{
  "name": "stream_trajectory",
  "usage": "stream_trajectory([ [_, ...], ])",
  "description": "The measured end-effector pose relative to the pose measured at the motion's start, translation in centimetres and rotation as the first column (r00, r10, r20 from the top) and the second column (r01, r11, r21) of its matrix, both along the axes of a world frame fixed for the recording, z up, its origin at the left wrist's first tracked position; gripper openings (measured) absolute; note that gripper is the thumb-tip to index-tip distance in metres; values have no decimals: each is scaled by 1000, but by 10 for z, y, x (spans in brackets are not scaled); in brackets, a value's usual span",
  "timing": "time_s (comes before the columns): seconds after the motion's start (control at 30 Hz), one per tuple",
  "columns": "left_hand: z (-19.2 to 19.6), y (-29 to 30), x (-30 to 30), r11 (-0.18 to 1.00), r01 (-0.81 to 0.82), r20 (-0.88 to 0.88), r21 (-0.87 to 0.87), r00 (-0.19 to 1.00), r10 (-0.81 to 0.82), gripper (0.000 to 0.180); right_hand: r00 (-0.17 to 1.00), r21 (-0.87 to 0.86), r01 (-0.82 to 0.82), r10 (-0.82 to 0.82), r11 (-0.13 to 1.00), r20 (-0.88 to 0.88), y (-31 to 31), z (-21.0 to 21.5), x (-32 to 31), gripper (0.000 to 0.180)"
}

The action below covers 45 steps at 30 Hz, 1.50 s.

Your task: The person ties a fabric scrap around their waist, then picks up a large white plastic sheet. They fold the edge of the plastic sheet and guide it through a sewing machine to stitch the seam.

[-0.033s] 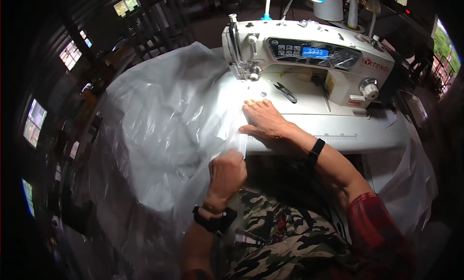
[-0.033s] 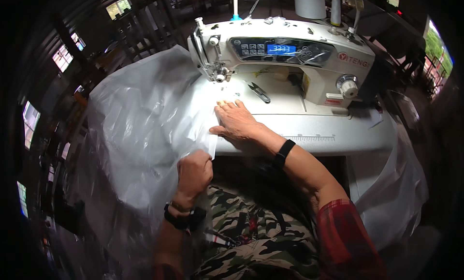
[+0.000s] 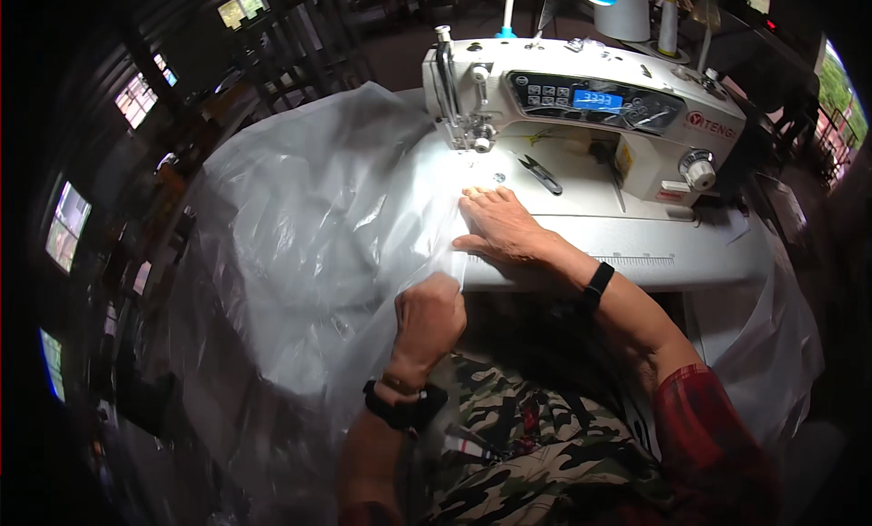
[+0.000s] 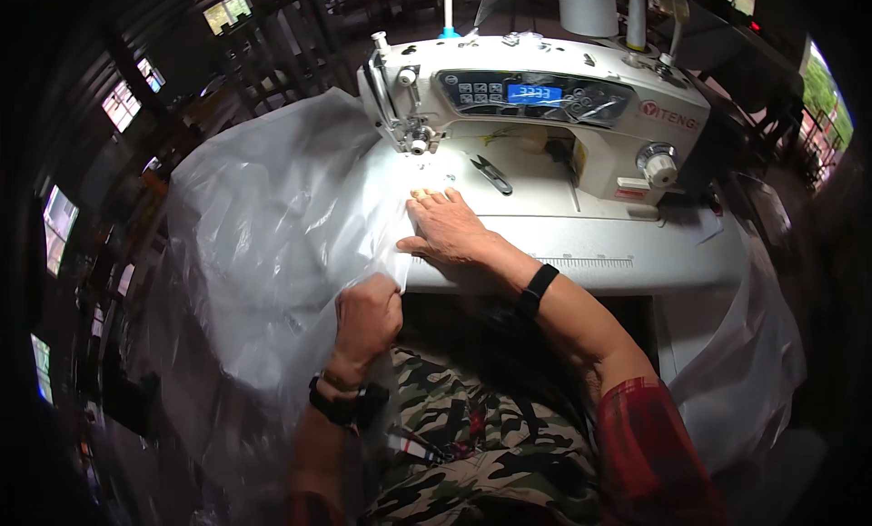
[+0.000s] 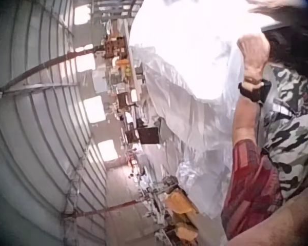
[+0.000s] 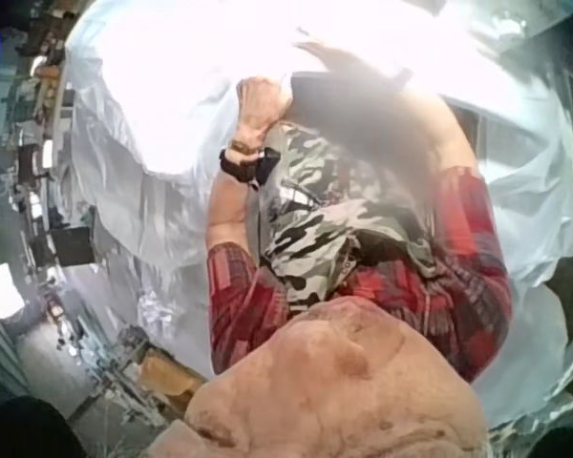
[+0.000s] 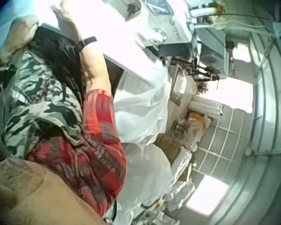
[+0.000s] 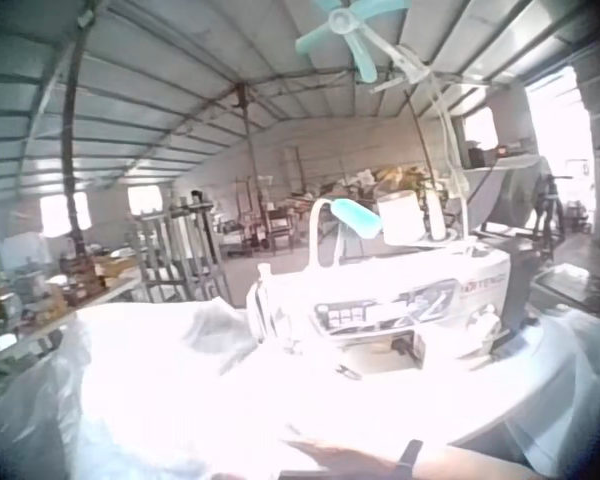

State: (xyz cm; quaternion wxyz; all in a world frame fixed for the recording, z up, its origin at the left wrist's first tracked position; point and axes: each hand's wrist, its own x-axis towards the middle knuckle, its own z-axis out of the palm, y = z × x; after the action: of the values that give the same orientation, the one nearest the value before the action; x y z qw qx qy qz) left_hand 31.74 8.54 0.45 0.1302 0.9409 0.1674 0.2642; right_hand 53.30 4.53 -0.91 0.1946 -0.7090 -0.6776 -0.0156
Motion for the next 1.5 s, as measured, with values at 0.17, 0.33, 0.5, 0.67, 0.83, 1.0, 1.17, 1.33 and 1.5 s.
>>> stream_trajectory([
  [0.17,8,28,40,996,-46,-41,74,998,50,15,999,102,-7,2,995,51,1,-8,1,70],
  [0.33,13,51,86,994,-69,-129,84,988,80,20,1000,132,8,-10,991,21,5,-16,5,49],
  [0.5,21,64,107,994,-100,-88,-51,992,95,23,999,192,48,-48,980,-6,7,-17,6,38],
  [0.67,27,43,51,992,113,142,-53,984,-105,32,999,225,47,-51,973,14,4,-14,5,42],
  [0.83,10,51,-23,975,-209,-78,79,974,215,37,994,108,63,-52,992,-95,-1,-6,1,57],
  [1.0,-16,102,-58,960,-234,-113,151,961,252,43,912,379,155,15,912,-409,-38,-13,-56,62],
  [1.17,-22,126,-61,987,-158,-196,-20,969,151,47,229,380,266,325,886,-917,-73,-52,-140,29],
  [1.33,-15,128,-59,991,-124,-244,-54,964,108,48,320,260,-82,273,962,-907,-46,-55,-186,26],
  [1.5,-11,134,-62,991,-107,-294,-85,952,78,50,767,224,-323,393,919,-507,-11,-22,-203,24],
])
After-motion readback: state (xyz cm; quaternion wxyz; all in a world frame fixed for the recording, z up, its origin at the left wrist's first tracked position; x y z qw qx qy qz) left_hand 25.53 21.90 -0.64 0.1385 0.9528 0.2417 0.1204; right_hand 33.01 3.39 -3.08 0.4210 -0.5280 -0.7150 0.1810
